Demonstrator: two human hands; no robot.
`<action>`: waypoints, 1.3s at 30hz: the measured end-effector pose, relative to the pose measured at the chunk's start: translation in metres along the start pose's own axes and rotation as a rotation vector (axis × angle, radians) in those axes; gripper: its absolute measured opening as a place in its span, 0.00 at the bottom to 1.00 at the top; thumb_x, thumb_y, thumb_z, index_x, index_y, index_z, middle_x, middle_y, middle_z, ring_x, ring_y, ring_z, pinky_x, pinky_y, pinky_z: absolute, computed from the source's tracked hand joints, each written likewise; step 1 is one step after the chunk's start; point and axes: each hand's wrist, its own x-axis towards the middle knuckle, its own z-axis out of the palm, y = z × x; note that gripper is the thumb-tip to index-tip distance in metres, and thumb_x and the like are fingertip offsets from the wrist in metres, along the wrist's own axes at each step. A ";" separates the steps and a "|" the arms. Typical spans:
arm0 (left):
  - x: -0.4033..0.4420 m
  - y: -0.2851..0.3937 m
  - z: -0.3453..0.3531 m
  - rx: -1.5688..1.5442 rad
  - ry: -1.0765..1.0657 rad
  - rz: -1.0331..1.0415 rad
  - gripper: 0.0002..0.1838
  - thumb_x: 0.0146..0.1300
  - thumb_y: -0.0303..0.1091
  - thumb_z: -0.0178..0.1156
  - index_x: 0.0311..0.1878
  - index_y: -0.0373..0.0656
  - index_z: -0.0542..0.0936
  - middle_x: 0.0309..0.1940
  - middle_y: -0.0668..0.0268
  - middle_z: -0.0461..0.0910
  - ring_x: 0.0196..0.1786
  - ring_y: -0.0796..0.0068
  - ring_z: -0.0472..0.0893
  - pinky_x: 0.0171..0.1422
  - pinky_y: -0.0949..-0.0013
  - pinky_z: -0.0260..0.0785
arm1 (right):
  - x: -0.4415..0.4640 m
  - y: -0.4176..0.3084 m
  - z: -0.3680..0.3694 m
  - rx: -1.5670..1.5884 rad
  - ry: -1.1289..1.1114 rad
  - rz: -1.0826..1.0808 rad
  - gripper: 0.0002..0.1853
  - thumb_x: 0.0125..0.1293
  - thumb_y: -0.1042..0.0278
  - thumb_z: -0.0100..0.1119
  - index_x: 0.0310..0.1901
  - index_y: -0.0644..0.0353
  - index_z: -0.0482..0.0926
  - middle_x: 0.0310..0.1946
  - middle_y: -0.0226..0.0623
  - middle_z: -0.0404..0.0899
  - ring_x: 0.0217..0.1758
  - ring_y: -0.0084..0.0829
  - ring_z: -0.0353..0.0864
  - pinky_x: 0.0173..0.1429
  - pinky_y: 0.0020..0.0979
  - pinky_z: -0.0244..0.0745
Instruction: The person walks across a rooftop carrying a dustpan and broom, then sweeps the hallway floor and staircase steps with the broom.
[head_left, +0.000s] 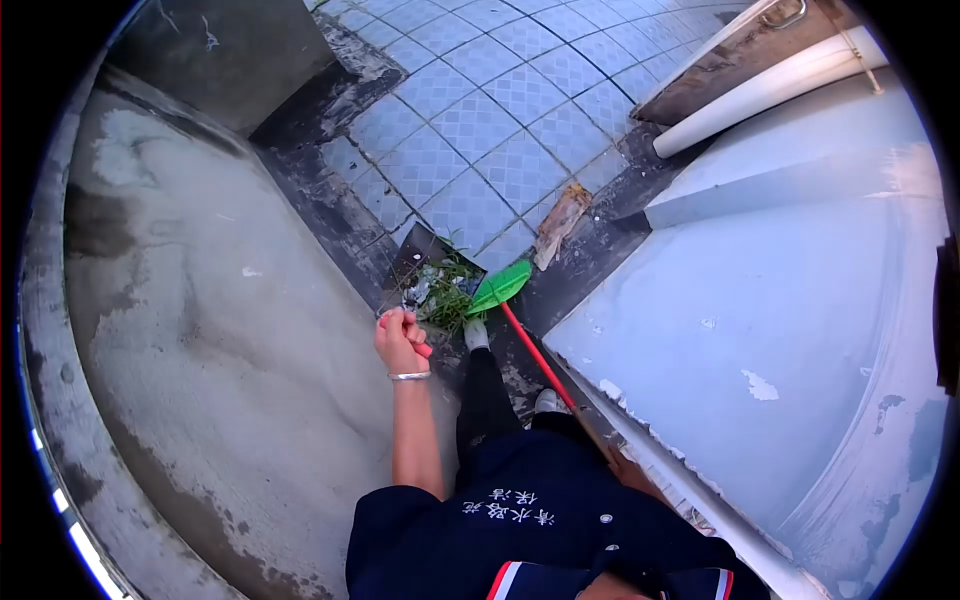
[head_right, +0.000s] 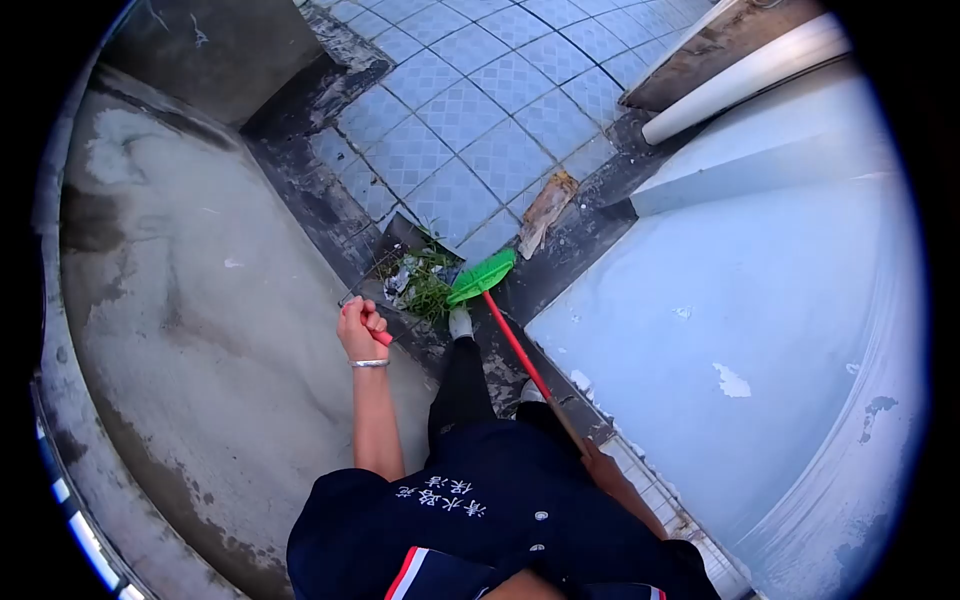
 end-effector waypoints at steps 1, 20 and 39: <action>0.003 0.005 -0.004 0.026 -0.003 -0.007 0.03 0.52 0.28 0.48 0.24 0.44 0.65 0.17 0.68 0.67 0.12 0.86 0.58 0.14 0.82 0.50 | -0.001 -0.011 -0.006 0.017 0.007 0.006 0.25 0.56 0.61 0.43 0.56 0.51 0.53 0.38 0.56 0.68 0.43 0.50 0.67 0.43 0.39 0.64; 0.056 0.045 0.002 0.034 0.005 0.036 0.06 0.52 0.29 0.49 0.22 0.45 0.65 0.15 0.69 0.67 0.10 0.86 0.56 0.12 0.81 0.48 | 0.135 -0.195 -0.051 -0.237 0.110 -0.287 0.25 0.52 0.65 0.44 0.54 0.55 0.56 0.38 0.55 0.69 0.43 0.48 0.68 0.47 0.36 0.63; 0.168 0.110 0.050 -0.202 0.342 0.057 0.04 0.49 0.29 0.49 0.23 0.43 0.65 0.15 0.68 0.66 0.10 0.85 0.56 0.12 0.81 0.48 | 0.225 -0.338 -0.224 -0.653 0.023 -0.330 0.25 0.54 0.60 0.42 0.56 0.36 0.52 0.27 0.50 0.72 0.29 0.47 0.72 0.34 0.42 0.67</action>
